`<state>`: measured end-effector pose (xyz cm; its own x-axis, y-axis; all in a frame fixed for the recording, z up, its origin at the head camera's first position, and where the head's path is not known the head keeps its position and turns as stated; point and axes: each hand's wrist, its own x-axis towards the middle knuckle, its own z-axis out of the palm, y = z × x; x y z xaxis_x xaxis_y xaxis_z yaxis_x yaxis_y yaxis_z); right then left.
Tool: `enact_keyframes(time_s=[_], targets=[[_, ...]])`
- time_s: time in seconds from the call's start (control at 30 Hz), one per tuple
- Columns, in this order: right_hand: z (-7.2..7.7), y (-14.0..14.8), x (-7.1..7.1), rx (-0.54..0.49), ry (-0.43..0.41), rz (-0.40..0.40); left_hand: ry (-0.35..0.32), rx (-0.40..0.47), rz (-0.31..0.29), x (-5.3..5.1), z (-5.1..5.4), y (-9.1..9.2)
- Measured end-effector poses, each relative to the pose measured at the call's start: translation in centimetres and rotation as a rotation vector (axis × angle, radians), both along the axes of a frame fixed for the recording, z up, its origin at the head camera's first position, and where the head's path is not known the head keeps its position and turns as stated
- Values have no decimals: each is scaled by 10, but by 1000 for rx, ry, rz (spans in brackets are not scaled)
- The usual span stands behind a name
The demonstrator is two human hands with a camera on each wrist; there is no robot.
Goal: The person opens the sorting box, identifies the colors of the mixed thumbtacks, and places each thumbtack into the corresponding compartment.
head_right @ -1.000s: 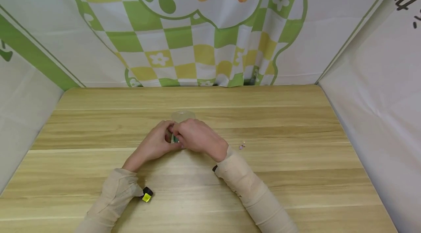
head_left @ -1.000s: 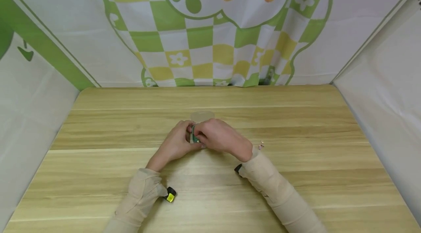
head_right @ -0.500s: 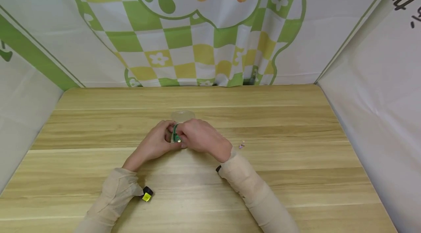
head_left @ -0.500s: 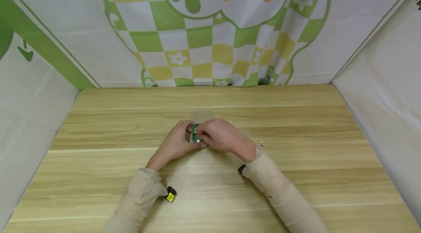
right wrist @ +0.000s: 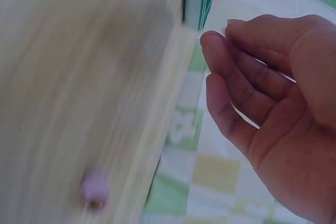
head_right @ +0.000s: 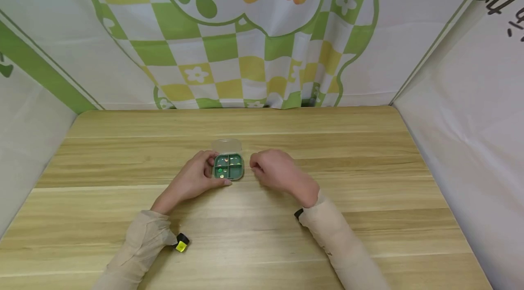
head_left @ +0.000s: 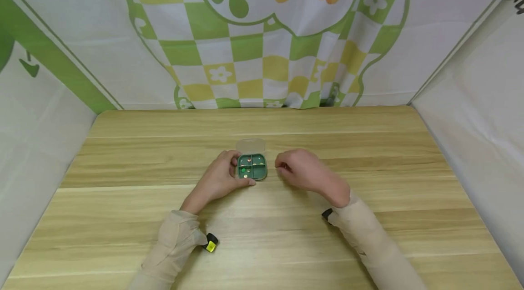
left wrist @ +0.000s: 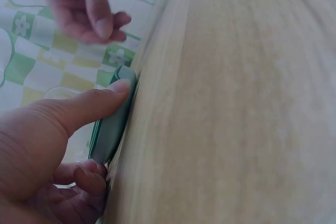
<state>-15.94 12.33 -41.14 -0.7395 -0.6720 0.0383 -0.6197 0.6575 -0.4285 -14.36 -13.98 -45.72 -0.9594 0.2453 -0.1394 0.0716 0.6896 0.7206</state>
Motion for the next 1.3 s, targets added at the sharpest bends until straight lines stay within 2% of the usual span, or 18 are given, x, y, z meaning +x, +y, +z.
enact_keyframes(time_s=[0.13, 0.3, 0.5, 0.73, 1.03, 1.3], targets=[[0, 27, 2, -21, 21, -51, 0, -7, -2, 0, 1, 0], [-1, 61, 7, -23, -6, -138, -6, -6, -6, 0, 1, 0], [-3, 88, 11, -22, 7, -206, -3, -15, -2, 0, -2, -1], [-6, 97, 12, -2, 9, -201, 1, -8, -7, 1, -1, -2], [-9, 102, 10, 47, -104, -181, 6, -7, -7, 0, 1, 0], [-15, 102, 9, 94, -117, -199, 7, -8, -5, 0, 0, 0]])
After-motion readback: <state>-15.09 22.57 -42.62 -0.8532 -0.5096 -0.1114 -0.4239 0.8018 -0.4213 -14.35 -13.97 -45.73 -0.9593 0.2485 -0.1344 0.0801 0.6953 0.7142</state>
